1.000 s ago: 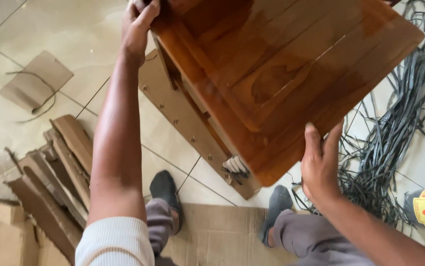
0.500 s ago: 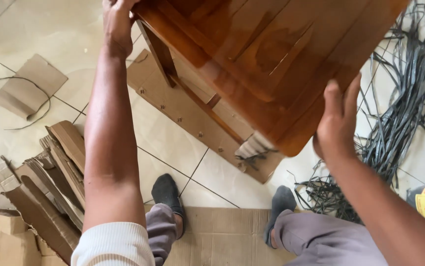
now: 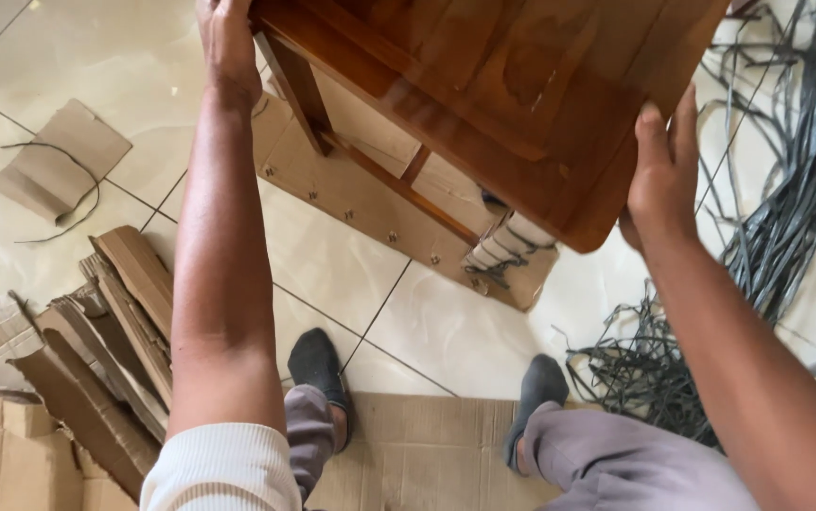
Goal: Pack a wooden furniture piece using cardboard and plastic straps.
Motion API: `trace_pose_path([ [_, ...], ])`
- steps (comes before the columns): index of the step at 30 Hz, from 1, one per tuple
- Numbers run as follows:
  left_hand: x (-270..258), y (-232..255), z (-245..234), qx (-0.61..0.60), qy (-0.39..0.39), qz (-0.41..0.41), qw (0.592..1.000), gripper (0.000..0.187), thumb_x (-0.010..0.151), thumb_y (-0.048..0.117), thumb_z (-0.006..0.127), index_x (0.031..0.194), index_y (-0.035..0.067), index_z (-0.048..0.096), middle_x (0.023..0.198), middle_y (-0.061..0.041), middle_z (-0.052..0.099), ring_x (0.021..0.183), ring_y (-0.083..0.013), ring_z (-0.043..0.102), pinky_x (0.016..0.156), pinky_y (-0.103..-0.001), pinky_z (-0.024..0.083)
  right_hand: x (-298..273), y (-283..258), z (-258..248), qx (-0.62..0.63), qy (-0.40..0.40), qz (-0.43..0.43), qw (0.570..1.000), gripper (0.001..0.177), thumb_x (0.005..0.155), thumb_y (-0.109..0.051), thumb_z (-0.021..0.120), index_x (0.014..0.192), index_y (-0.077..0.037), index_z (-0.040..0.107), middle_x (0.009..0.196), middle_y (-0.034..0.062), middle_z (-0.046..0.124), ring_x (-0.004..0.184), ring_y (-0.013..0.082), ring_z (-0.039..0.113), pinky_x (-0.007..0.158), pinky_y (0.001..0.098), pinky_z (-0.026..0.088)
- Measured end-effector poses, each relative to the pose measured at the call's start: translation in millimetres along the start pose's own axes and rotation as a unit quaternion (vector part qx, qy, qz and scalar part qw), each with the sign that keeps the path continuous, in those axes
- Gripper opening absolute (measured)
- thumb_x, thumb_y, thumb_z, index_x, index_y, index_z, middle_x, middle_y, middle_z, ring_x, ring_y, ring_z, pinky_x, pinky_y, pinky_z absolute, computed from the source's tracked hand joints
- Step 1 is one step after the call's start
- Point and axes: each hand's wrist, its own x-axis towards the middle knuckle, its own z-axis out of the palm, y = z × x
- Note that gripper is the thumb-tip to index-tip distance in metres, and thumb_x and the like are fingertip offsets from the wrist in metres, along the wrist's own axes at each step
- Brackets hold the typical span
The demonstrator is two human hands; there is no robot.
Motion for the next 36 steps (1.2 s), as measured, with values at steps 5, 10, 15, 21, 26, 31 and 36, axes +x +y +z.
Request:
trace_pose_path([
  [5, -20, 9, 10, 0.062, 0.052, -0.031, 0.996, 0.047, 0.089, 0.039, 0.074, 0.122, 0.013, 0.054, 0.115, -0.002, 0.059, 0.110, -0.0167, 0.054, 0.100, -0.044, 0.039, 33, 32, -44, -0.010, -0.027, -0.035, 0.999, 0.072, 0.120, -0.025, 0.051, 0.170, -0.013, -0.001, 0.178, 0.0228, 0.019, 0.165, 0.0352, 0.029, 0.129, 0.0461, 0.030],
  [10, -56, 11, 16, -0.002, -0.031, 0.085, 0.996, 0.033, 0.094, 0.031, 0.075, 0.107, 0.003, 0.063, 0.102, -0.007, 0.064, 0.101, -0.0221, 0.058, 0.101, -0.042, 0.045, 46, 2, -55, -0.048, -0.083, -0.063, 0.993, 0.062, 0.120, -0.020, 0.051, 0.172, -0.007, 0.020, 0.165, 0.0152, 0.053, 0.148, 0.0229, 0.056, 0.127, 0.0382, 0.046],
  [15, -134, 49, 35, -0.009, -0.011, 0.113, 0.994, 0.030, 0.094, 0.028, 0.073, 0.110, 0.005, 0.062, 0.097, -0.003, 0.057, 0.095, -0.0182, 0.053, 0.091, -0.037, 0.044, 61, -2, -81, 0.005, -0.121, -0.062, 0.991, 0.046, 0.123, -0.011, 0.052, 0.167, -0.005, 0.039, 0.134, 0.0059, 0.064, 0.116, 0.0117, 0.062, 0.106, 0.0304, 0.056],
  [21, -217, 69, 50, 0.034, 0.050, 0.111, 0.992, 0.040, 0.094, 0.035, 0.071, 0.121, 0.007, 0.061, 0.099, -0.002, 0.062, 0.096, -0.0169, 0.058, 0.092, -0.035, 0.049, 52, -15, -98, -0.074, -0.090, -0.074, 0.990, 0.022, 0.118, -0.015, 0.057, 0.134, -0.006, 0.069, 0.119, -0.0026, 0.071, 0.108, 0.0094, 0.067, 0.095, 0.0278, 0.058],
  [26, -280, 77, 58, 0.053, 0.087, 0.126, 0.987, 0.041, 0.098, 0.035, 0.071, 0.124, 0.006, 0.061, 0.103, -0.002, 0.063, 0.099, -0.0161, 0.060, 0.094, -0.033, 0.052, 100, 51, -181, -0.266, -0.090, -0.193, 0.940, 0.022, 0.117, -0.013, 0.055, 0.105, 0.004, 0.063, 0.103, 0.0003, 0.061, 0.094, 0.0112, 0.054, 0.088, 0.0295, 0.046],
  [31, -316, 99, 59, 0.002, 0.094, 0.130, 0.987, 0.033, 0.100, 0.023, 0.070, 0.125, 0.005, 0.059, 0.097, 0.000, 0.058, 0.092, -0.0133, 0.054, 0.085, -0.031, 0.048, 73, 15, -145, -0.378, -0.087, -0.365, 0.846, 0.015, 0.117, -0.002, 0.061, 0.111, 0.009, 0.069, 0.109, 0.0052, 0.070, 0.096, 0.0128, 0.063, 0.079, 0.0316, 0.051],
  [36, -317, 89, 47, -0.009, 0.078, 0.129, 0.988, 0.032, 0.102, 0.021, 0.070, 0.127, 0.004, 0.059, 0.098, 0.002, 0.058, 0.091, -0.0114, 0.053, 0.083, -0.030, 0.047, 52, 7, -142, -0.364, -0.063, -0.279, 0.886, 0.023, 0.116, -0.018, 0.061, 0.113, 0.004, 0.068, 0.099, 0.0031, 0.067, 0.089, 0.0110, 0.057, 0.080, 0.0323, 0.048],
])
